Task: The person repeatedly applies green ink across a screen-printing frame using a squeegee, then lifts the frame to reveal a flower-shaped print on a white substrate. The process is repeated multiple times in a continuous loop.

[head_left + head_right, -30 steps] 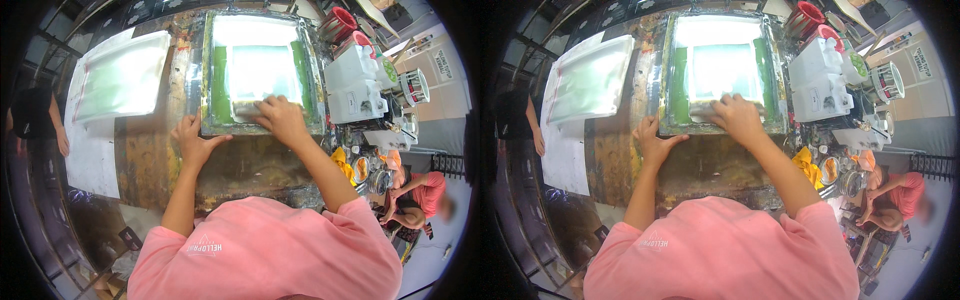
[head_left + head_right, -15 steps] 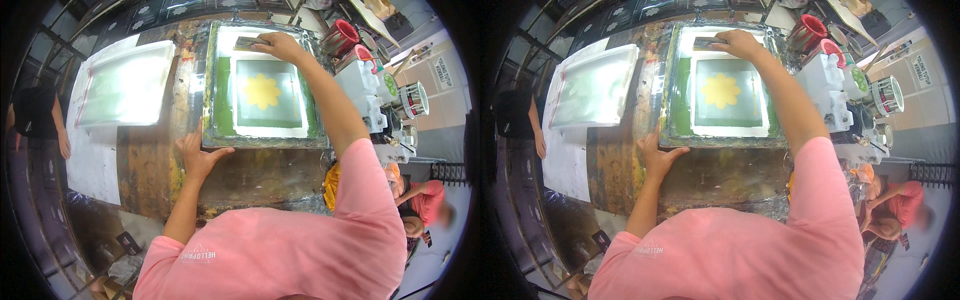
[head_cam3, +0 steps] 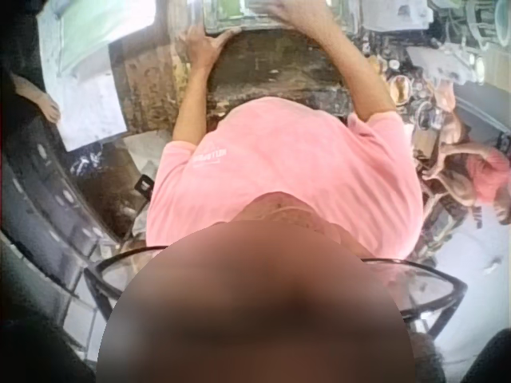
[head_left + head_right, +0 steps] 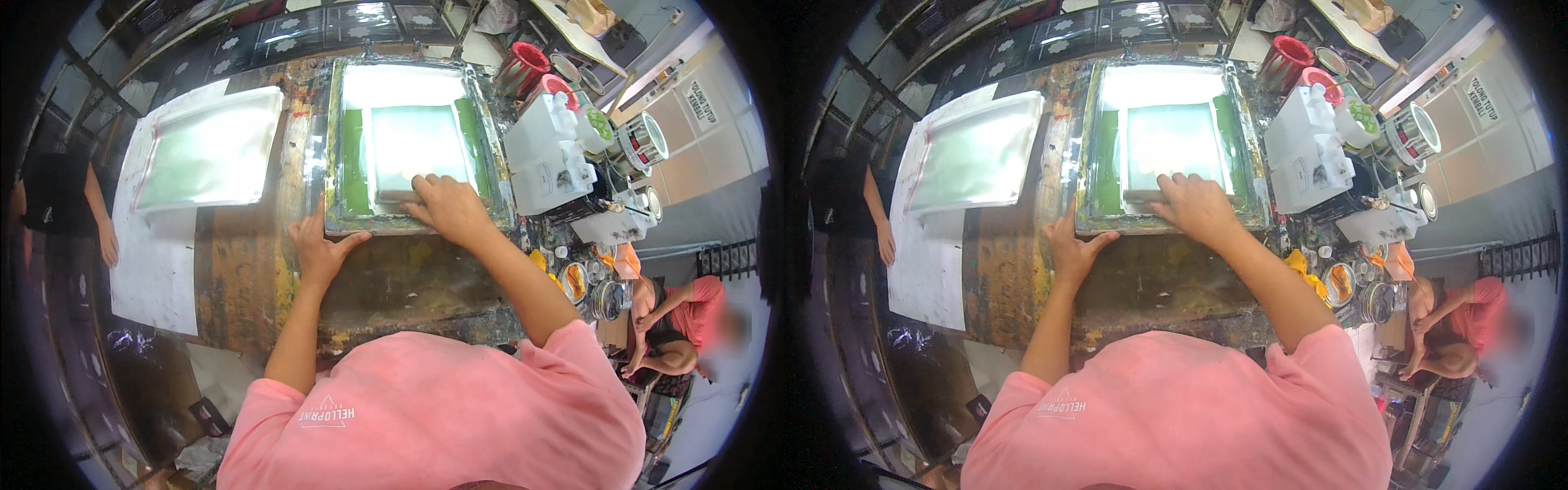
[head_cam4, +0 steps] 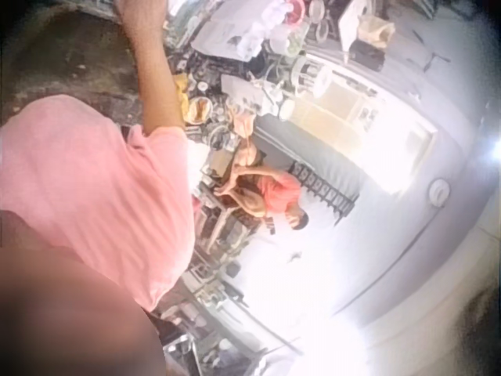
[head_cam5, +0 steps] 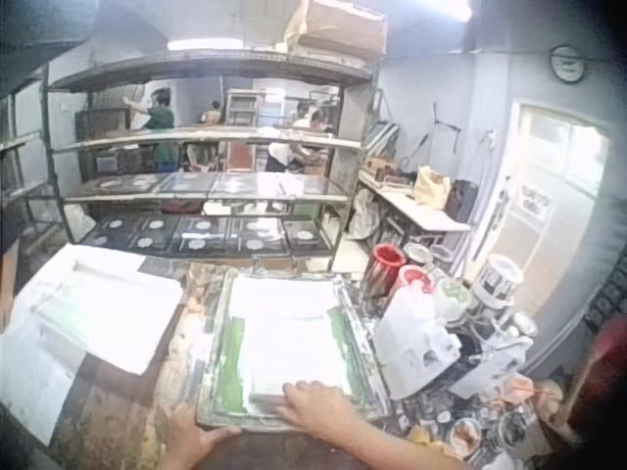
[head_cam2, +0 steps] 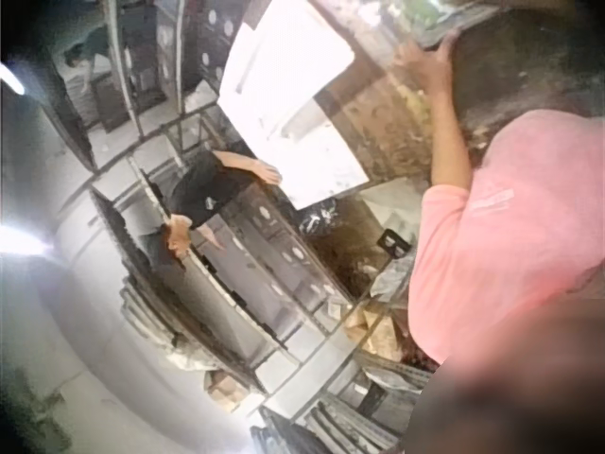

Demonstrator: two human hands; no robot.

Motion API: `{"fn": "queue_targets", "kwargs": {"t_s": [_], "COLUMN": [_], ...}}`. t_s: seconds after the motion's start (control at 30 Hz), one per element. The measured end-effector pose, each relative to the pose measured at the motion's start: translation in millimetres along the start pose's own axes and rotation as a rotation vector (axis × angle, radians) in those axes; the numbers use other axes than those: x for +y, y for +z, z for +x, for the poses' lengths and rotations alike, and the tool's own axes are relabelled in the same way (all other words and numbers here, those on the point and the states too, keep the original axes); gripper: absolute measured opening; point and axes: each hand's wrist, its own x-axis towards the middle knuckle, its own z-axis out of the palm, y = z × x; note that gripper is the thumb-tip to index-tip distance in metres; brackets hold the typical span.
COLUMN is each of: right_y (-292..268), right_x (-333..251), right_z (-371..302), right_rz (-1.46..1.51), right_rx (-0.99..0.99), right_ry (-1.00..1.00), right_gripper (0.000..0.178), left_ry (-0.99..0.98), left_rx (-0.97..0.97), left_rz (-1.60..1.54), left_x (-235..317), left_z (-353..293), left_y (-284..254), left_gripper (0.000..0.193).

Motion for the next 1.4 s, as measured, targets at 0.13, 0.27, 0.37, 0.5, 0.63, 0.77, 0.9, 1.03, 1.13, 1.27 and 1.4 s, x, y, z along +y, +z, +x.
{"fn": "queue_targets", "kwargs": {"t_s": [0.13, 0.27, 0.37, 0.5, 0.63, 0.77, 0.9, 1.03, 1.13, 1.27, 1.4], "right_y": [-43, -86, -115, -144, -172, -195, -205, -209, -209, -198, -195], "right_x": [-8, -15, -11, -1, 7, 8, 9, 10, 11, 12, 19], "right_z": [-7, 4, 43, 76, 95, 113, 121, 128, 129, 124, 122], "right_rz": [0.095, -0.149, -0.170, -0.163, -0.104, 0.032, 0.019, -0.011, -0.040, -0.057, -0.088], "right_rx": [0.039, 0.399, 0.618, 0.679, 0.627, 0.609, 0.612, 0.644, 0.646, 0.704, 0.564], "right_ry": [-0.045, -0.118, -0.087, -0.117, -0.045, -0.035, -0.039, -0.019, -0.007, -0.083, -0.028], "right_gripper": [0.034, 0.034, 0.031, 0.035, 0.044, 0.044, 0.044, 0.046, 0.047, 0.048, 0.050], "left_ry": [-0.171, -0.172, -0.057, 0.081, 0.039, -0.084, -0.068, -0.177, -0.131, -0.404, -0.354], "left_rx": [-0.042, 0.140, 0.192, 0.057, -0.142, -0.375, -0.260, -0.042, 0.106, 0.167, 0.340], "left_rz": [-0.433, -0.788, -0.691, -0.215, 0.628, 0.501, 0.171, -0.329, -0.316, -0.395, -0.161], "left_x": [23, 59, 70, 60, 41, 36, 59, 82, 77, 34, -44], "left_z": [16, 49, 76, 73, 18, 2, 31, 77, 98, 94, 99], "left_y": [-10, -25, -41, -33, -4, 8, 1, -6, -31, -90, -155], "left_gripper": [0.102, 0.104, 0.110, 0.111, 0.110, 0.112, 0.101, 0.074, 0.064, 0.060, 0.065]}}
